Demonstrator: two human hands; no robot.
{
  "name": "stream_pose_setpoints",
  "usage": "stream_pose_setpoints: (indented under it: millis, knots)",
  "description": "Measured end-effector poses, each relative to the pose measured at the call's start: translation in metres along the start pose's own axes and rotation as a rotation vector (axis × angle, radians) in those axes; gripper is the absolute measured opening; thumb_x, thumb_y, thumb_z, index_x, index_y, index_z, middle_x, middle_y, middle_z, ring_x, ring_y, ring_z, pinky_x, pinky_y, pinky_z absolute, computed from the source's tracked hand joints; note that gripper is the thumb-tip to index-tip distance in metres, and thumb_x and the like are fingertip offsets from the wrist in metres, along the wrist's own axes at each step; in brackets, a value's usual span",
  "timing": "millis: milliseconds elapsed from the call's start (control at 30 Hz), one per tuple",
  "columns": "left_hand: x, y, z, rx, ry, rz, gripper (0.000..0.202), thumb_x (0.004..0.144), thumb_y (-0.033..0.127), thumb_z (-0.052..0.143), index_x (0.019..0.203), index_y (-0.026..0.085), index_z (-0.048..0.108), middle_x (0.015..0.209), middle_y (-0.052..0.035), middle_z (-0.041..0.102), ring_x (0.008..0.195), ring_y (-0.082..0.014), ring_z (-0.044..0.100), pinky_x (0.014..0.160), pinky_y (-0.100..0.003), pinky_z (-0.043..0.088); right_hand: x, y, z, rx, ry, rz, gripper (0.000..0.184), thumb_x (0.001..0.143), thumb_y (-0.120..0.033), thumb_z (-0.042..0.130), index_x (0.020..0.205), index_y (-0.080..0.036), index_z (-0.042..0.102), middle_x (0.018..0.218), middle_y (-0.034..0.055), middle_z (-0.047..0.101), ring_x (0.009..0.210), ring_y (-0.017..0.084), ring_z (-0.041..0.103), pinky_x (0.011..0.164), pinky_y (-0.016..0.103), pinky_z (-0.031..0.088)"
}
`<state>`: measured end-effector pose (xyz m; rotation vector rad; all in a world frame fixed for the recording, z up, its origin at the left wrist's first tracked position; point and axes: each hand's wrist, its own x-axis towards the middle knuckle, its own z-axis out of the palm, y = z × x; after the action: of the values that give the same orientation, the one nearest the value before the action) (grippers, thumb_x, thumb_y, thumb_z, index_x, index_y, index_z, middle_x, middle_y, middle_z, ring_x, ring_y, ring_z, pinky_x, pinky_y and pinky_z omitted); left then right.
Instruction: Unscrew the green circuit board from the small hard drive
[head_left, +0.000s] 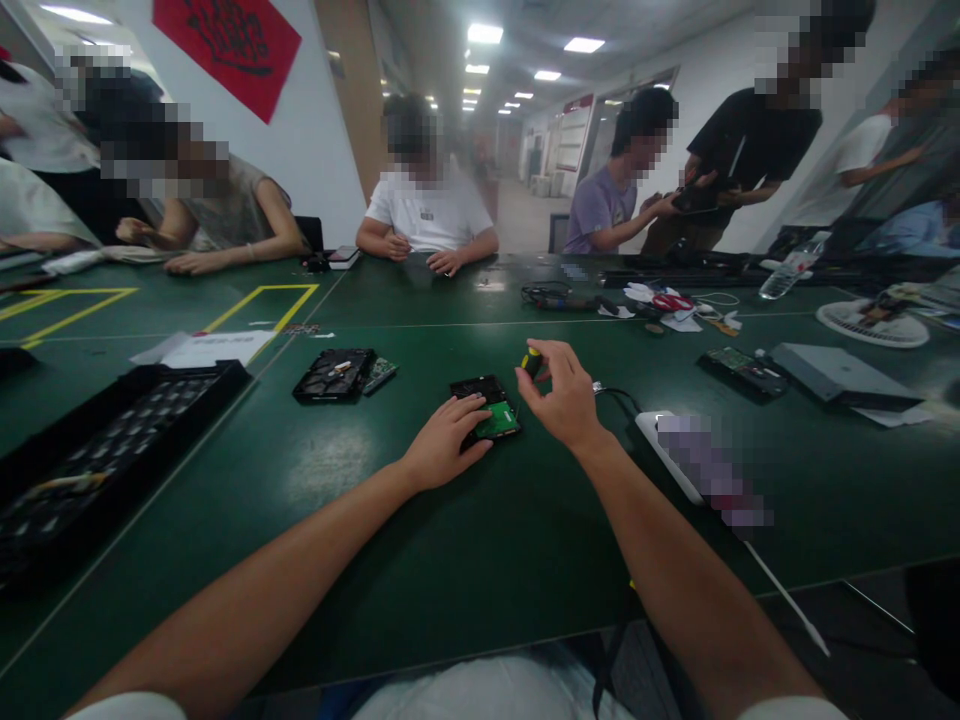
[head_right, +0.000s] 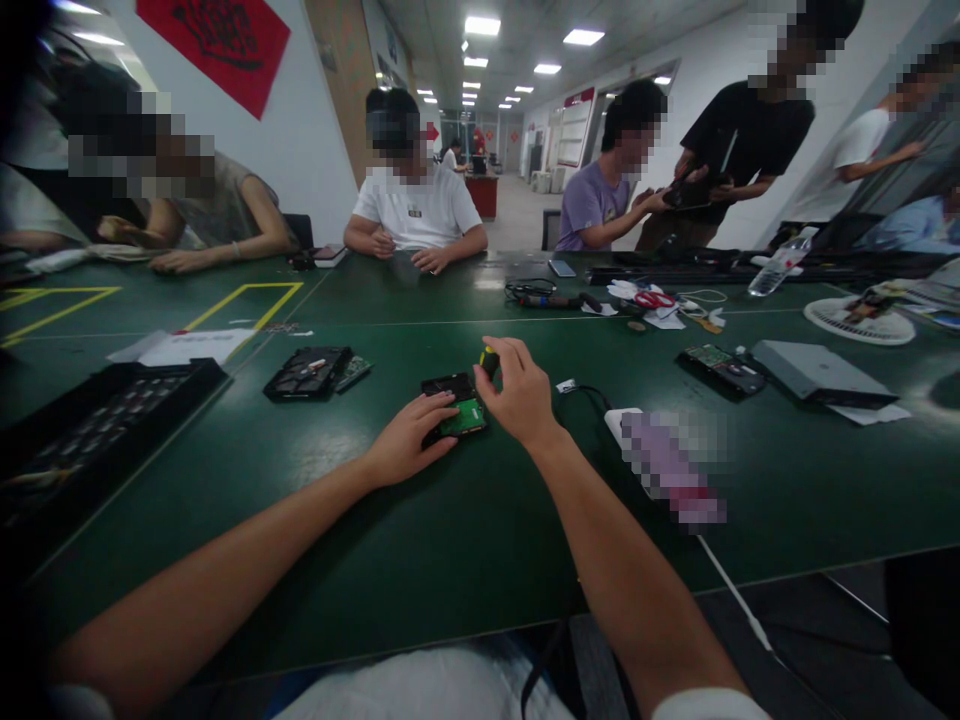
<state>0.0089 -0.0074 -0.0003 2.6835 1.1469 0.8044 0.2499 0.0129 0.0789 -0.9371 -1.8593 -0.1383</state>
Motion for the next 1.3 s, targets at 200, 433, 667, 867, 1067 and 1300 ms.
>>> stream_pose_setpoints:
  millis: [200, 433, 667, 867, 1067, 1300]
  knots:
    - [0.0001, 0.0008, 0.0001, 0.0, 0.004, 0.003, 0.049, 0.098, 0.041, 0.064, 0.143, 0.022, 0.057, 0.154, -0.0139, 0.055, 0.146, -0.0325, 0.049, 0.124, -0.061, 0.035, -0.0009, -0.0043, 0.0002, 0.009, 0.004, -0.037, 0.03, 0.095, -0.026, 0.062, 0.125, -0.025, 0.059, 0.117, 0.0111, 0.065, 0.106, 0.025, 0.067, 0.085, 0.04, 0.063]
    - [-0.0004, -0.001, 0.0019, -0.02, 0.021, 0.015, 0.049, 0.097, 0.039, 0.066, 0.142, 0.024, 0.057, 0.154, -0.0137, 0.055, 0.146, -0.0331, 0.049, 0.123, -0.063, 0.036, -0.0036, -0.0068, 0.0007, 0.01, -0.033, -0.029, 0.031, 0.098, -0.027, 0.06, 0.129, -0.025, 0.059, 0.119, 0.0123, 0.061, 0.105, 0.026, 0.066, 0.086, 0.042, 0.062]
    - [-0.0009, -0.0012, 0.0035, -0.008, 0.028, 0.015, 0.048, 0.097, 0.04, 0.065, 0.141, 0.023, 0.057, 0.154, -0.0142, 0.054, 0.147, -0.0325, 0.047, 0.124, -0.062, 0.035, -0.0028, -0.0095, 0.0013, 0.099, -0.063, -0.091, 0.037, 0.099, -0.019, 0.051, 0.136, -0.026, 0.052, 0.125, 0.0127, 0.063, 0.121, 0.028, 0.062, 0.101, 0.049, 0.058]
    - [-0.001, -0.0018, 0.0029, -0.009, 0.026, 0.014, 0.048, 0.097, 0.04, 0.065, 0.141, 0.023, 0.057, 0.155, -0.0136, 0.054, 0.147, -0.0324, 0.047, 0.124, -0.062, 0.035, -0.0035, -0.0085, 0.0023, 0.021, -0.017, -0.028, 0.026, 0.098, -0.03, 0.061, 0.124, -0.026, 0.061, 0.116, 0.0106, 0.06, 0.098, 0.023, 0.066, 0.083, 0.04, 0.061]
    - [-0.0009, 0.0002, 0.001, -0.019, 0.023, 0.005, 0.05, 0.098, 0.042, 0.064, 0.143, 0.023, 0.054, 0.153, -0.0137, 0.056, 0.146, -0.0318, 0.049, 0.125, -0.06, 0.034, -0.0032, -0.0024, 0.0023, 0.046, -0.031, -0.046, 0.039, 0.102, -0.022, 0.048, 0.141, -0.024, 0.051, 0.129, 0.0129, 0.064, 0.123, 0.026, 0.062, 0.106, 0.047, 0.055]
    - [-0.0002, 0.0023, 0.0003, -0.04, 0.075, -0.048, 0.057, 0.094, 0.044, 0.068, 0.145, 0.022, 0.051, 0.151, -0.0152, 0.055, 0.144, -0.0339, 0.049, 0.121, -0.059, 0.041, -0.0038, -0.003, 0.0011, -0.004, -0.011, 0.015, 0.031, 0.099, -0.034, 0.059, 0.129, -0.027, 0.062, 0.116, 0.0107, 0.063, 0.102, 0.025, 0.067, 0.087, 0.042, 0.061]
